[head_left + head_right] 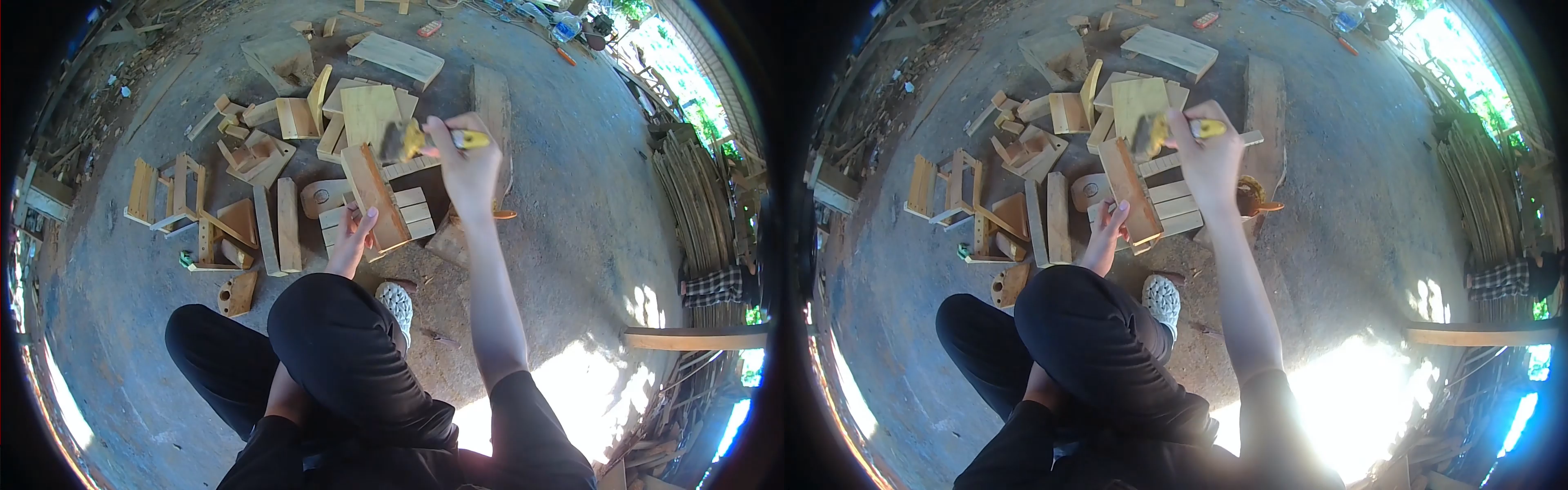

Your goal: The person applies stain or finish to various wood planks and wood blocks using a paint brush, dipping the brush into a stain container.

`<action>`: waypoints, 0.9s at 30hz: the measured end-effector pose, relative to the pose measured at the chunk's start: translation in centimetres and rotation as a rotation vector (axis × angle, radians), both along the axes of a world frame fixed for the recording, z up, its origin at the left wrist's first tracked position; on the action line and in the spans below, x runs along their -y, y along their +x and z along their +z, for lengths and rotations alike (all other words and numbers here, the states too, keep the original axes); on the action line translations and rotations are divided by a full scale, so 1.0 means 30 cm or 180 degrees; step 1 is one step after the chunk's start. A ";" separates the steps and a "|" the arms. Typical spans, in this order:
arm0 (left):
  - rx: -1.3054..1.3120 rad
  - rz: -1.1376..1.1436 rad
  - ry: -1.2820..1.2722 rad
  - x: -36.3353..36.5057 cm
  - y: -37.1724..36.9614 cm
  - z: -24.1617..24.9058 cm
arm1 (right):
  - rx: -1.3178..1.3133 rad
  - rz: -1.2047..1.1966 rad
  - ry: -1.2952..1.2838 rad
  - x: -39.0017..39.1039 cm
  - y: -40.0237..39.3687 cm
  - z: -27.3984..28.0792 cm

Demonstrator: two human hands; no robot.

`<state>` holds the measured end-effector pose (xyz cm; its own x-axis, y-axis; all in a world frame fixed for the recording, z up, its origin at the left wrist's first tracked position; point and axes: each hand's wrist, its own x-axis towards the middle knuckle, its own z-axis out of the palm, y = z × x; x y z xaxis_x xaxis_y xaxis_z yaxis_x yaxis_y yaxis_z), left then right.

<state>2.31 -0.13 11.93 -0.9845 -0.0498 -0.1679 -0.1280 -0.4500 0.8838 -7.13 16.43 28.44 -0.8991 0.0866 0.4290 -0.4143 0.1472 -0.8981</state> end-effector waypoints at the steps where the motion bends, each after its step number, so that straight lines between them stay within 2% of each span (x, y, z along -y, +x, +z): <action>1: 0.0011 -0.0007 0.0001 0.003 0.001 0.003 | -0.0265 -0.0044 -0.0040 0.029 -0.028 -0.014; 5: 0.0016 -0.0212 -0.0235 0.012 0.008 0.023 | -0.0182 -0.0010 0.0289 0.072 -0.067 -0.049; 10: 0.0075 0.0170 -0.0101 -0.018 0.013 0.028 | 0.0316 0.0167 0.0329 0.012 0.002 -0.046; 15: 0.0086 0.0244 0.0160 -0.050 -0.006 -0.020 | 0.0716 0.0218 0.0496 -0.128 0.196 -0.027; 19: 0.0140 0.0177 0.0254 -0.059 -0.007 -0.031 | 0.0469 -0.0033 0.0812 -0.202 0.327 -0.025; 23: 0.0169 0.0464 -0.0026 -0.083 -0.034 -0.064 | 0.0864 -0.0317 0.0807 -0.240 0.466 0.068; 26: 0.0461 0.0674 -0.0058 -0.073 -0.051 -0.039 | 0.1241 -0.0120 0.2559 -0.354 0.531 0.087; 27: 0.0547 0.0770 -0.0023 -0.070 -0.063 -0.043 | 0.1236 -0.0285 0.2565 -0.403 0.555 0.097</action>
<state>0.42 1.99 10.65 -0.9012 -0.2813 -0.3298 -0.1657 -0.4795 0.8618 9.51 28.51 31.35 -0.9978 -0.0325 0.0572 -0.0599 0.8103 -0.5829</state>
